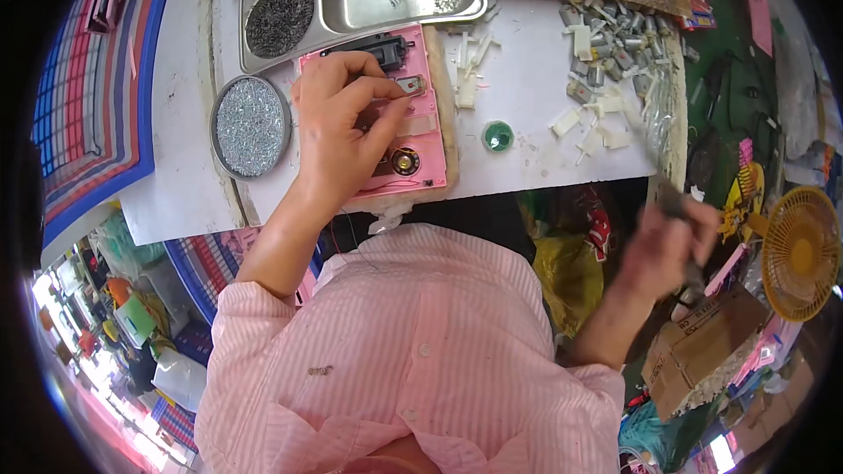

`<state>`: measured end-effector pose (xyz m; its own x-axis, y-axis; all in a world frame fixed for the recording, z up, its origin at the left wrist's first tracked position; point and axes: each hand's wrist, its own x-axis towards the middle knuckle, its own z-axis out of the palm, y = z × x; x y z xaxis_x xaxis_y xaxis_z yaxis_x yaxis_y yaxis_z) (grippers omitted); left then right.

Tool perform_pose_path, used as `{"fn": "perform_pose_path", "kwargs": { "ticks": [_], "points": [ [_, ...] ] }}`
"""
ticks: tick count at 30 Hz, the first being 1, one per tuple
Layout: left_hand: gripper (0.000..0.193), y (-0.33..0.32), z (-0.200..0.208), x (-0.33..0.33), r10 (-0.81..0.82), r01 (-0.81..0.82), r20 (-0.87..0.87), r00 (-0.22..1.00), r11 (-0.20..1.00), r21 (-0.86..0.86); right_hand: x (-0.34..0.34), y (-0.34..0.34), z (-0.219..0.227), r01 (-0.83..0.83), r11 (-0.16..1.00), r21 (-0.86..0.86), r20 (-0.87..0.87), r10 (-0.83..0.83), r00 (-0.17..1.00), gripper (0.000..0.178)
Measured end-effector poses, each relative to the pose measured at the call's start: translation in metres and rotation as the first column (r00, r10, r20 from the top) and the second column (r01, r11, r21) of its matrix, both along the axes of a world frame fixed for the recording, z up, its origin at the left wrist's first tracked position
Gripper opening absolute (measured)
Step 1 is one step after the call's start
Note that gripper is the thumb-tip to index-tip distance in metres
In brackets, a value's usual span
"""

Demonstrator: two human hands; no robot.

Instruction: Assembling a pink toy by soldering components and screwing the casing together.

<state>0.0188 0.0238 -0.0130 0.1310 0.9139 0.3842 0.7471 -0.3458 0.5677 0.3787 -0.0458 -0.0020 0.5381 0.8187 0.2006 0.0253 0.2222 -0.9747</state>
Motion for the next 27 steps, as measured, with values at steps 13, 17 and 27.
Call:
{"fn": "perform_pose_path", "kwargs": {
  "ticks": [13, 17, 27],
  "points": [
    [0.014, 0.006, -0.006, 0.002, 0.002, -0.002, -0.016, 1.000, 0.999, 0.042, -0.109, 0.049, -0.021, -0.656, 0.749, -0.090, 0.223, 0.657, 0.720, 0.028],
    [0.015, 0.008, -0.006, 0.003, 0.006, -0.003, -0.042, 0.999, 0.998, 0.061, -0.109, 0.050, -0.024, -0.663, 0.743, -0.089, 0.253, 0.661, 0.707, 0.029],
    [0.013, 0.007, -0.006, 0.005, 0.017, -0.015, -0.042, 0.999, 0.999, 0.045, -0.112, 0.055, -0.022, -0.675, 0.732, -0.087, 0.334, 0.660, 0.673, 0.029]
  ]
}}
